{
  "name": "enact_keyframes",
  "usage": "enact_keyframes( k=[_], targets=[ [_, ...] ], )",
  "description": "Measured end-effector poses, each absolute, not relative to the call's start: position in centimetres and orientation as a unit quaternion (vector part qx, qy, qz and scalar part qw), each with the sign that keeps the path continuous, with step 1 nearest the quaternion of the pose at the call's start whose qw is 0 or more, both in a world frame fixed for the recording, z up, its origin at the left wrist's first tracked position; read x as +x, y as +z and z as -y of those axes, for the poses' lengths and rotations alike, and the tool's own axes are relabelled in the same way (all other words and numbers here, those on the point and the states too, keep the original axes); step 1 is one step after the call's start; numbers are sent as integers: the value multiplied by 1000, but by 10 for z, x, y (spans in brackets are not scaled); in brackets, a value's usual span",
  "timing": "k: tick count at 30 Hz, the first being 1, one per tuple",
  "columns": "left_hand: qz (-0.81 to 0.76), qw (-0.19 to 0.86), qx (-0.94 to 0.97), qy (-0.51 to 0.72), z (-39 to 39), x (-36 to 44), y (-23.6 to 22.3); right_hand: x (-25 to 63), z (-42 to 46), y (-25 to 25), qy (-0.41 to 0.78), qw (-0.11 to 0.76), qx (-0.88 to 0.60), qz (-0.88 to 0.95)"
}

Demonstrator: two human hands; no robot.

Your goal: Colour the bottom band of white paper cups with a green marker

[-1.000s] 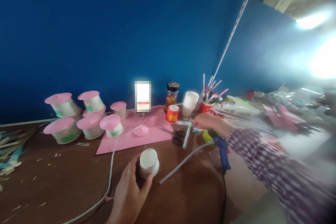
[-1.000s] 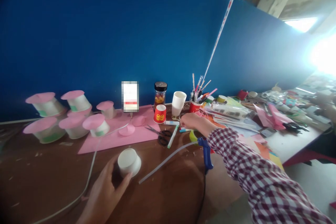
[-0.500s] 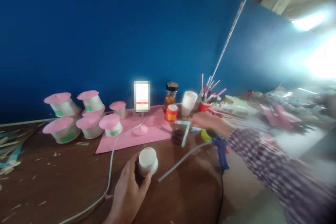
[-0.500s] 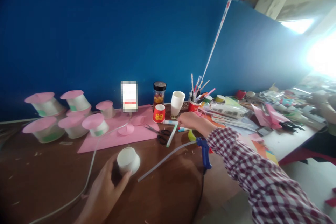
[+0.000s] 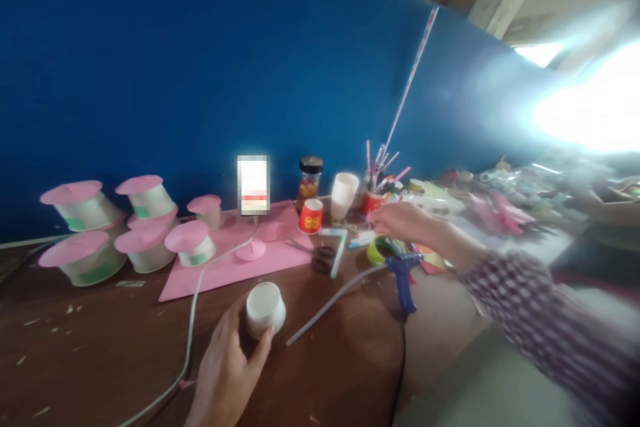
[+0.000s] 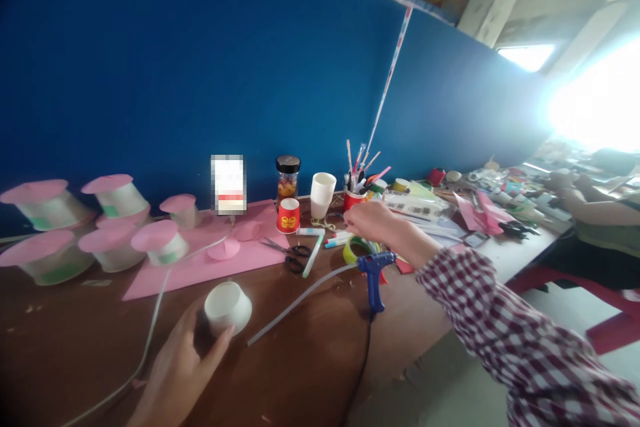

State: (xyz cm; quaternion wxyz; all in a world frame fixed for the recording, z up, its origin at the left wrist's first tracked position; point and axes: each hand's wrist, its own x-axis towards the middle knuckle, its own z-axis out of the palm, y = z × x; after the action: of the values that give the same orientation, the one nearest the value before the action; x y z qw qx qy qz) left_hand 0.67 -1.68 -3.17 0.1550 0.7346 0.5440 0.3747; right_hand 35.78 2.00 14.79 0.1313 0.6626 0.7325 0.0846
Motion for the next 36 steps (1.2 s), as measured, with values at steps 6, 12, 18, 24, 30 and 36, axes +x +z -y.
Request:
enact_keyframes(
  k=[6,12,18,24,30,36],
  targets=[
    [-559,190,720,365,16,8,-29,329,79,102,96,127,792,-590],
    [-566,197,718,354,14,8,-29,329,110,47,77,33,865,-495],
    [-567,195,715,360,15,8,-27,340,111,32,86,-44,879,-467],
    [-579,210,705,351,16,8,-23,366,121,49,127,-70,872,-467],
    [-573,202,717,342,15,7,-21,383,86,68,131,-43,832,-537],
    [-560,210,720,352,15,5,-24,378,71,59,112,0,830,-547]
  ],
)
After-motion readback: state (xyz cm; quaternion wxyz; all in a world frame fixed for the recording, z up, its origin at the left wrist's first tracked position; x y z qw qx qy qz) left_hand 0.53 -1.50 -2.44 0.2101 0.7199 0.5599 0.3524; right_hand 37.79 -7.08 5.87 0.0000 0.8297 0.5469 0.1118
